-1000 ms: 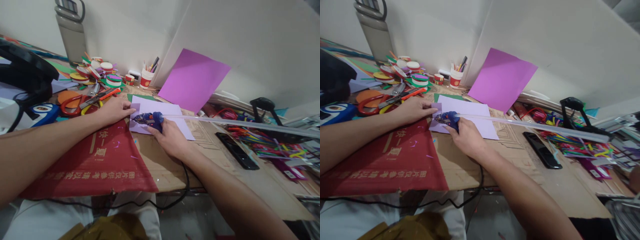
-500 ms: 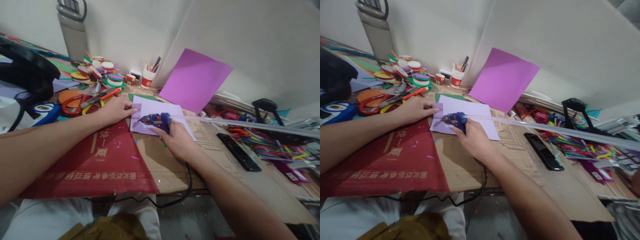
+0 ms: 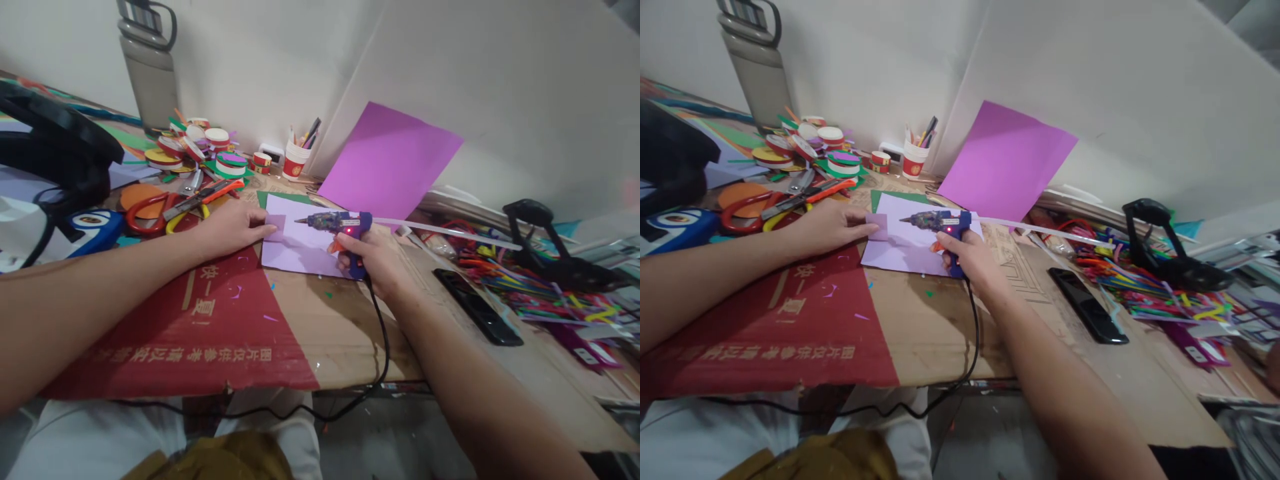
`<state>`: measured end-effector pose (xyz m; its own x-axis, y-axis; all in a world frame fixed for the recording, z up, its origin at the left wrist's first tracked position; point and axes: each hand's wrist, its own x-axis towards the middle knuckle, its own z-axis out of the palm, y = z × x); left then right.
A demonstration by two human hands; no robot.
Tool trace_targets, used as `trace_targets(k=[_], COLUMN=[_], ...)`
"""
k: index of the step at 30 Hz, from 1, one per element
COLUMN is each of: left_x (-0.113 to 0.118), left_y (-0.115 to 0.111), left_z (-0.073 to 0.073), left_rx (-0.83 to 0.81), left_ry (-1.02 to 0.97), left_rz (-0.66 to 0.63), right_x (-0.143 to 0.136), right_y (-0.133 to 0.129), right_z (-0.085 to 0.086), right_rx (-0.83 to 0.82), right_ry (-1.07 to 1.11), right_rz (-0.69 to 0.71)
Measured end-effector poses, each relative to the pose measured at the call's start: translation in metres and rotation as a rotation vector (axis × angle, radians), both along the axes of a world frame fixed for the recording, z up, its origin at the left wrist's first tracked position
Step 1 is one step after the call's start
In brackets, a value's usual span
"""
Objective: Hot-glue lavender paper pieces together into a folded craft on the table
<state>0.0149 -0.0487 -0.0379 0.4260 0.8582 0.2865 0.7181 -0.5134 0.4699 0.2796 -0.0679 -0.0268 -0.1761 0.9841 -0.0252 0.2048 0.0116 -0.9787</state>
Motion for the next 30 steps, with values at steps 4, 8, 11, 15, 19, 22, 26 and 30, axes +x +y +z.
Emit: trace_targets(k=[4, 8, 11, 15, 19, 22, 26, 30], left_x=[0.001, 0.001, 0.001, 0.001, -0.001, -0.002, -0.003, -0.003], left_y=[-0.001, -0.002, -0.003, -0.004, -0.004, -0.004, -0.006, -0.009], left_z=[-0.006, -0.008, -0.007, -0.004, -0.003, -0.003, -0.006, -0.008], left_rx=[0.19, 0.276, 0.312, 0.296, 0.225, 0.212, 0.306, 0.338], left_ry=[0.166, 0.212, 0.234, 0.244, 0.222, 0.22, 0.255, 0.345], left_rz=[-0.238, -0.341, -0.365, -0.362, -0.348, -0.352, -0.36, -0.314], right_x=[0.003, 0.003, 0.002, 0.003, 0.003, 0.003, 0.003, 0.003], right_y=[0.011, 0.014, 0.014, 0.014, 0.016, 0.017, 0.02, 0.022], right_z=[-0.01, -0.015, -0.016, -0.017, -0.018, -0.019, -0.021, -0.023], right_rx=[-0.051, -0.049, -0.042, -0.029, -0.029, -0.039, -0.038, -0.061], right_ry=[0.158, 0.152, 0.114, 0.106, 0.112, 0.094, 0.123, 0.105], right_rz=[-0.073, -0.072, -0.055, -0.054, -0.046, -0.045, -0.072, -0.064])
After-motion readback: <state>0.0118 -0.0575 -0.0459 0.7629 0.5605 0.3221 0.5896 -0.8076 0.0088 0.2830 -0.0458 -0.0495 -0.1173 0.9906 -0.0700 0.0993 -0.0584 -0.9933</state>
